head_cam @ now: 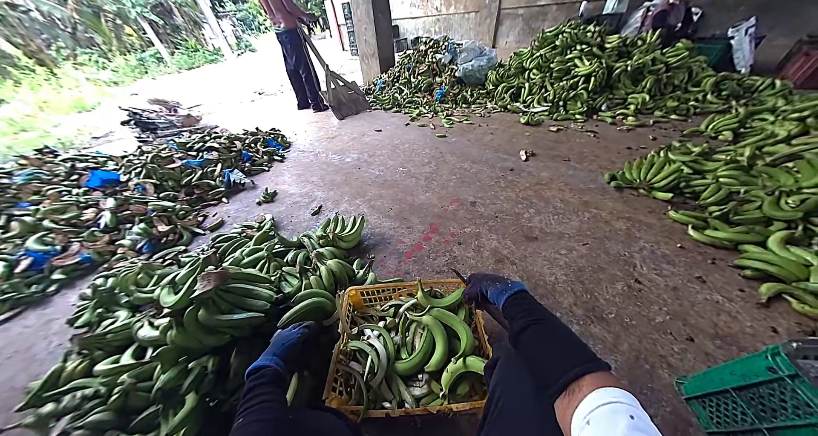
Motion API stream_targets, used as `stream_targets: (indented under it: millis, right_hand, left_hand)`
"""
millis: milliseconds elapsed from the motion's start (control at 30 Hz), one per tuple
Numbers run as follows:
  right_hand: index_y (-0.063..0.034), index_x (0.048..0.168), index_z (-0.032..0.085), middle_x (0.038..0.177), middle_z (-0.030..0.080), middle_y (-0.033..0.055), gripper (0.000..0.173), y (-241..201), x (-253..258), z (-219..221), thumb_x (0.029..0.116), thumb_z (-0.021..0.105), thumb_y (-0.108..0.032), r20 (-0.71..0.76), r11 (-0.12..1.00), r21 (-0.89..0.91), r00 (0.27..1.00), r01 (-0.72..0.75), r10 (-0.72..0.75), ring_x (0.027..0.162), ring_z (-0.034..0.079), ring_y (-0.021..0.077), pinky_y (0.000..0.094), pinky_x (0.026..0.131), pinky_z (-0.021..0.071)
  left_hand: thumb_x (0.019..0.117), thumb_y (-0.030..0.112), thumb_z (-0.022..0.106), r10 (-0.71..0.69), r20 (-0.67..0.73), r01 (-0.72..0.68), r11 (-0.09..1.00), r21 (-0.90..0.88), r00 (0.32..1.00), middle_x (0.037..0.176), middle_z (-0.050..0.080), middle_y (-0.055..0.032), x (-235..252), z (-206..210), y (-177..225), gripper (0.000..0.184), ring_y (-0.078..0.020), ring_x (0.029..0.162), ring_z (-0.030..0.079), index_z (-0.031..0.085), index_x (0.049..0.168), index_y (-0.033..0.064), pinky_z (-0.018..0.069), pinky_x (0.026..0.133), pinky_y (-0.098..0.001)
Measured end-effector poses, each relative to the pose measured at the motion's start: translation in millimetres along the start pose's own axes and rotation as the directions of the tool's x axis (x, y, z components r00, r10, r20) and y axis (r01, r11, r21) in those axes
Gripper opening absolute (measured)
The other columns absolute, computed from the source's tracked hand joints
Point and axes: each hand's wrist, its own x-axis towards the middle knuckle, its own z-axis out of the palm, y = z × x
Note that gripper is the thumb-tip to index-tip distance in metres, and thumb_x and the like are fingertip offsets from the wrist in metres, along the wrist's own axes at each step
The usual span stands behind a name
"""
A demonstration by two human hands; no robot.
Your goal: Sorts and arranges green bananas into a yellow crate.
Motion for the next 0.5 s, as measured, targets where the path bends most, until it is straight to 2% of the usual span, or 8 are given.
stream_targets:
  millis: [133,333,500]
  right_hand:
    - [0.0032,0.12,0.066,0.121,0.068,0.0212,0.042,-2.8,-1.3,-0.3,0.0954,0.069,-0.031,0.007,1.0,-0.001,1.0,0.0,0.0,0.113,0.066,0.0332,0.0564,0.097,0.0505]
    - [0.0025,0.12,0.067,0.122,0.068,0.0213,0.042,-3.4,-0.9,1.4,0.0959,0.068,-0.032,-0.001,1.0,-0.005,1.0,0.011,-0.011,0.114,0.066,0.0336,0.058,0.097,0.0502]
    - [0.002,0.119,0.067,0.122,0.069,0.0208,0.042,-4.5,-1.9,0.9,0.0957,0.068,-0.033,-0.005,1.0,-0.021,1.0,0.008,-0.008,0.116,0.066,0.0337,0.0583,0.097,0.0502]
  left_hand:
    - [0.1105,0.04,0.041,0.039,0.017,-0.04,0.998,0.044,0.999,0.136,0.065,-0.0081,-0.4,-0.7,0.9,0.041,-0.0257,0.129,0.059,0.068,0.131,0.0163,0.0447,0.11,-0.0519]
    - [0.1083,0.042,0.046,-0.036,0.008,0.037,0.991,-0.13,0.999,0.131,0.067,-0.0115,-0.9,2.1,1.6,0.042,-0.0269,0.122,0.063,0.066,0.133,0.0143,0.0499,0.104,-0.0524]
    - [0.1087,0.042,0.045,-0.012,0.008,0.013,0.998,-0.067,1.0,0.131,0.067,-0.01,-0.5,1.1,1.0,0.041,-0.0264,0.123,0.063,0.067,0.131,0.0155,0.0493,0.105,-0.0521]
